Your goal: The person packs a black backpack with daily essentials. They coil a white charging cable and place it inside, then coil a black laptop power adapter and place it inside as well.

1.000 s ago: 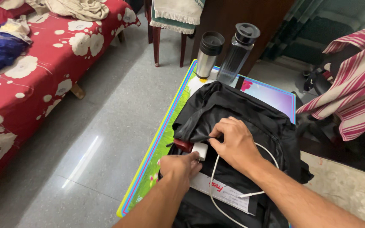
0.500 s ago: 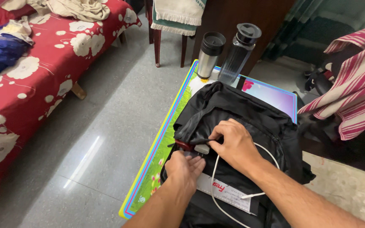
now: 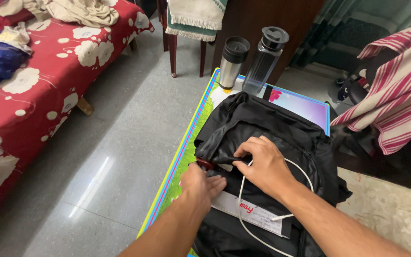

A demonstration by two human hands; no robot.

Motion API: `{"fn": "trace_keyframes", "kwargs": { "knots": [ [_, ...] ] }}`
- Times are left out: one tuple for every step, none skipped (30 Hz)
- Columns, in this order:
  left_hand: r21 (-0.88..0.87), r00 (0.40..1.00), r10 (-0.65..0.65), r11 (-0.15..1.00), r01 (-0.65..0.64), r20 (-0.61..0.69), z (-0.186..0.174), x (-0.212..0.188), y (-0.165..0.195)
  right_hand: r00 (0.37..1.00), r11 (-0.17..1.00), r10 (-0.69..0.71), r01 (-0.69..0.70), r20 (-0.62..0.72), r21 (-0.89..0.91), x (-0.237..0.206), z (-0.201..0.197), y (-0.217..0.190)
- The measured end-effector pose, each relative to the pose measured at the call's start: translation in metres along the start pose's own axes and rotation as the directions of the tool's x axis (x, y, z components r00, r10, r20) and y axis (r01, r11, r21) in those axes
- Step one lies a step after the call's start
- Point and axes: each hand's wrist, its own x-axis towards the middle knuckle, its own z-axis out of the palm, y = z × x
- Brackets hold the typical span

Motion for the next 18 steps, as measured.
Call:
{"fn": "trace_keyframes", "kwargs": {
  "knots": [
    [0.079,0.999,0.021,0.997,-0.018,-0.032,-0.002,-0.004,0.002,1.000,1.000,0.018,-0.018,0.001,0.015,-0.002,-0.002,0.001],
    [0.110,0.999,0.044,0.993,-0.044,0.002,-0.005,-0.008,0.004,0.998,0.999,0.031,-0.030,-0.047,0.010,-0.005,-0.004,0.002],
    [0.137,0.997,0.064,0.988,-0.069,0.036,-0.010,-0.012,0.004,0.995,0.999,0.043,-0.043,-0.093,0.005,-0.010,-0.008,0.005],
    [0.165,0.994,0.083,0.982,-0.093,0.070,-0.014,-0.014,0.003,0.989,0.998,0.056,-0.056,-0.139,0.001,-0.015,-0.011,0.010],
    [0.218,0.991,0.090,0.970,-0.111,0.104,-0.017,-0.016,0.002,0.979,0.996,0.077,-0.083,-0.189,-0.026,-0.021,-0.016,0.016],
    [0.271,0.986,0.093,0.954,-0.128,0.139,-0.022,-0.018,-0.002,0.966,0.992,0.098,-0.113,-0.238,-0.052,-0.031,-0.022,0.024],
    [0.324,0.981,0.092,0.935,-0.145,0.174,-0.025,-0.020,-0.006,0.950,0.986,0.119,-0.147,-0.287,-0.078,-0.040,-0.027,0.033],
    [0.415,0.964,0.129,0.883,-0.218,0.233,-0.025,-0.021,-0.010,0.952,0.978,0.131,-0.169,-0.277,-0.119,-0.048,-0.031,0.043],
    [0.495,0.941,0.158,0.818,-0.294,0.298,-0.025,-0.024,-0.017,0.952,0.968,0.145,-0.192,-0.268,-0.160,-0.055,-0.034,0.054],
    [0.564,0.915,0.176,0.739,-0.367,0.364,-0.023,-0.026,-0.022,0.953,0.956,0.161,-0.216,-0.258,-0.201,-0.064,-0.035,0.064],
    [0.623,0.928,0.162,0.701,-0.347,0.335,-0.018,-0.029,-0.028,0.942,0.940,0.223,-0.276,-0.251,-0.202,-0.071,-0.036,0.074],
    [0.678,0.940,0.153,0.659,-0.326,0.304,-0.012,-0.033,-0.034,0.928,0.921,0.283,-0.334,-0.243,-0.202,-0.078,-0.034,0.083],
    [0.728,0.951,0.147,0.615,-0.303,0.271,-0.005,-0.038,-0.039,0.910,0.898,0.342,-0.389,-0.234,-0.203,-0.086,-0.033,0.091],
    [0.733,0.945,0.129,0.603,-0.315,0.300,0.001,-0.042,-0.042,0.875,0.871,0.410,-0.460,-0.257,-0.174,-0.094,-0.031,0.097],
    [0.738,0.938,0.110,0.590,-0.328,0.329,0.006,-0.047,-0.044,0.834,0.837,0.477,-0.527,-0.279,-0.144,-0.104,-0.029,0.102],
    [0.742,0.930,0.088,0.577,-0.341,0.358,0.009,-0.051,-0.046,0.786,0.798,0.542,-0.593,-0.298,-0.113,-0.115,-0.026,0.104],
    [0.748,0.937,0.089,0.578,-0.325,0.339,0.013,-0.054,-0.046,0.747,0.758,0.595,-0.645,-0.296,-0.102,-0.127,-0.022,0.104],
    [0.754,0.943,0.090,0.579,-0.311,0.320,0.016,-0.058,-0.048,0.704,0.714,0.647,-0.694,-0.294,-0.092,-0.139,-0.019,0.103]
  ]
}}
